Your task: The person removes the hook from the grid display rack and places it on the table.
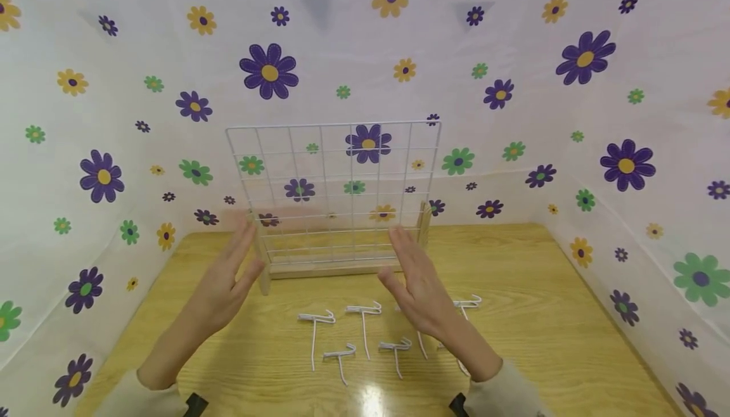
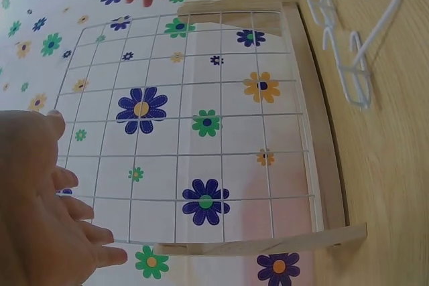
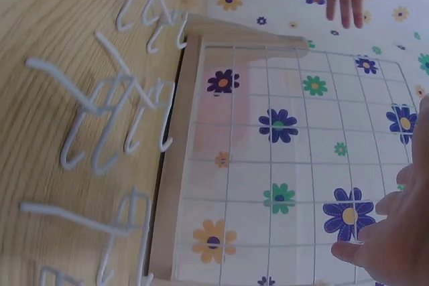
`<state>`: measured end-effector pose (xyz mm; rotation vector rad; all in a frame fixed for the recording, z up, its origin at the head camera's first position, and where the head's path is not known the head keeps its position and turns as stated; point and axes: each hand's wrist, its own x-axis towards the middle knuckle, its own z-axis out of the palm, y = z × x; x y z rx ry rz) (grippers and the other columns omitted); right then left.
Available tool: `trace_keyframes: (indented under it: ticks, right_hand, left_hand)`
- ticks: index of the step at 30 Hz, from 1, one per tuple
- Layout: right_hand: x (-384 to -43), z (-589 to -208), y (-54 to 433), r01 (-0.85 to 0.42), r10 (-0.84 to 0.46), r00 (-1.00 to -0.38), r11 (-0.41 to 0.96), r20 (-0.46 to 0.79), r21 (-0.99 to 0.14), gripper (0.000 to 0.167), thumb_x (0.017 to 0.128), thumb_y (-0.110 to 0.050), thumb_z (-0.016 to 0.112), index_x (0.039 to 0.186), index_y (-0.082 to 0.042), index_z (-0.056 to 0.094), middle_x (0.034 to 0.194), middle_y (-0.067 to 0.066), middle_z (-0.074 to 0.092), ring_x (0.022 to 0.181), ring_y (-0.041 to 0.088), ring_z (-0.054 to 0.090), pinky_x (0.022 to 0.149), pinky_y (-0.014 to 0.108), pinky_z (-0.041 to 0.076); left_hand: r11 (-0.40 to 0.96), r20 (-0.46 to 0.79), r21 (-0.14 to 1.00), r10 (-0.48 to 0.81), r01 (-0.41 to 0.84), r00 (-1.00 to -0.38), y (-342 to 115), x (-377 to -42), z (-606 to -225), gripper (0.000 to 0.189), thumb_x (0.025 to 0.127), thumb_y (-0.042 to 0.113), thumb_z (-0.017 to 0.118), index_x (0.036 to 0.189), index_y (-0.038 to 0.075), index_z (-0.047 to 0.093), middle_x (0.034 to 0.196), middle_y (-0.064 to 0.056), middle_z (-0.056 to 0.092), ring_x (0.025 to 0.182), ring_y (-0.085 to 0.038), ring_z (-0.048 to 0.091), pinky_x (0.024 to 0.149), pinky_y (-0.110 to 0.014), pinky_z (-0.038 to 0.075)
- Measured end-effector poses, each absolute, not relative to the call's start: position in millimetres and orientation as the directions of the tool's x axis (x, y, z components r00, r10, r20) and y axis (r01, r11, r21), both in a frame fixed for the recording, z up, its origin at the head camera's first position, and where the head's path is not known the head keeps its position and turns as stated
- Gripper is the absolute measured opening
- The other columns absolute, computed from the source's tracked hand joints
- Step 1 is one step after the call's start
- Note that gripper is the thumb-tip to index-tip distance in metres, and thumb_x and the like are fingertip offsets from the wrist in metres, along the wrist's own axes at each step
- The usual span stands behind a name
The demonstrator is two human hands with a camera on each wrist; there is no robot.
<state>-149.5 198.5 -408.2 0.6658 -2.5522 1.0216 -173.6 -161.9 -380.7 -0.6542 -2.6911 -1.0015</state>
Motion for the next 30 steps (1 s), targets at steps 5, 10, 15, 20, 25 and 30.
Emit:
trace_keyframes:
  ticks: [5,10,15,20,25,30]
  right_hand:
    - [-151.5,-407.8,208.6,-0.545,-0.358,-0.81,0.752,0.464,-0.371,0.075,0.108,-0.036,0.053,0.166,-0.007,0.017,0.172,0.013,0.006,0.157,0.042,0.005,0.123,0.07,0.014]
    - [-153.2,-408.8,223.8,-0.54,-0.392,-0.79,0.808,0.472,-0.234,0.081,0.107,-0.057,0.043,0.166,-0.007,0.018,0.173,0.013,0.002,0.157,0.043,0.004,0.124,0.067,0.012]
    - [-152.8,-410.4,238.6,-0.515,-0.395,-0.8,0.838,0.451,-0.179,0.083,0.105,-0.062,0.043,0.165,-0.008,0.022,0.173,0.015,0.007,0.158,0.038,-0.001,0.12,0.073,0.015]
    - [-150.3,-413.8,256.4,-0.483,-0.384,-0.824,0.86,0.417,-0.163,0.081,0.105,-0.056,0.05,0.164,-0.007,0.025,0.171,0.019,0.012,0.158,0.038,-0.001,0.121,0.073,0.013]
    - [-144.6,-418.2,275.3,-0.454,-0.364,-0.848,0.874,0.386,-0.172,0.078,0.106,-0.052,0.051,0.164,-0.005,0.025,0.172,0.019,0.009,0.158,0.037,-0.003,0.124,0.069,0.006]
    - [-140.1,-422.1,289.0,-0.436,-0.351,-0.863,0.88,0.362,-0.188,0.077,0.107,-0.048,0.052,0.164,-0.006,0.023,0.172,0.018,0.008,0.157,0.038,-0.005,0.125,0.066,-0.001]
  left_hand:
    - [0.747,0.362,0.396,0.407,0.533,-0.839,-156.8,-167.9,-382.7,0.072,0.111,0.044,0.043,0.165,0.005,0.017,0.172,-0.013,0.0,0.158,-0.034,-0.004,0.125,-0.065,0.01]
    - [0.77,0.367,0.305,0.448,0.56,-0.815,-155.8,-162.7,-383.7,0.069,0.111,0.042,0.046,0.164,0.005,0.022,0.172,-0.013,-0.001,0.157,-0.034,-0.007,0.123,-0.07,0.008]
    - [0.788,0.366,0.242,0.467,0.567,-0.805,-161.2,-159.3,-386.6,0.069,0.109,0.04,0.05,0.164,0.007,0.025,0.172,-0.013,0.001,0.157,-0.038,-0.003,0.123,-0.071,0.006]
    - [0.812,0.369,0.203,0.455,0.548,-0.811,-170.1,-156.8,-392.5,0.07,0.108,0.042,0.052,0.164,0.009,0.027,0.171,-0.017,0.011,0.156,-0.044,0.001,0.123,-0.071,0.005]
    - [0.816,0.382,0.192,0.45,0.546,-0.807,-179.0,-157.3,-399.9,0.069,0.107,0.039,0.057,0.163,0.01,0.03,0.169,-0.021,0.017,0.155,-0.047,0.004,0.121,-0.074,0.008]
    - [0.826,0.372,0.172,0.449,0.536,-0.812,-193.9,-159.6,-407.9,0.065,0.107,0.037,0.057,0.16,0.006,0.036,0.169,-0.021,0.017,0.155,-0.047,0.006,0.12,-0.076,0.01]
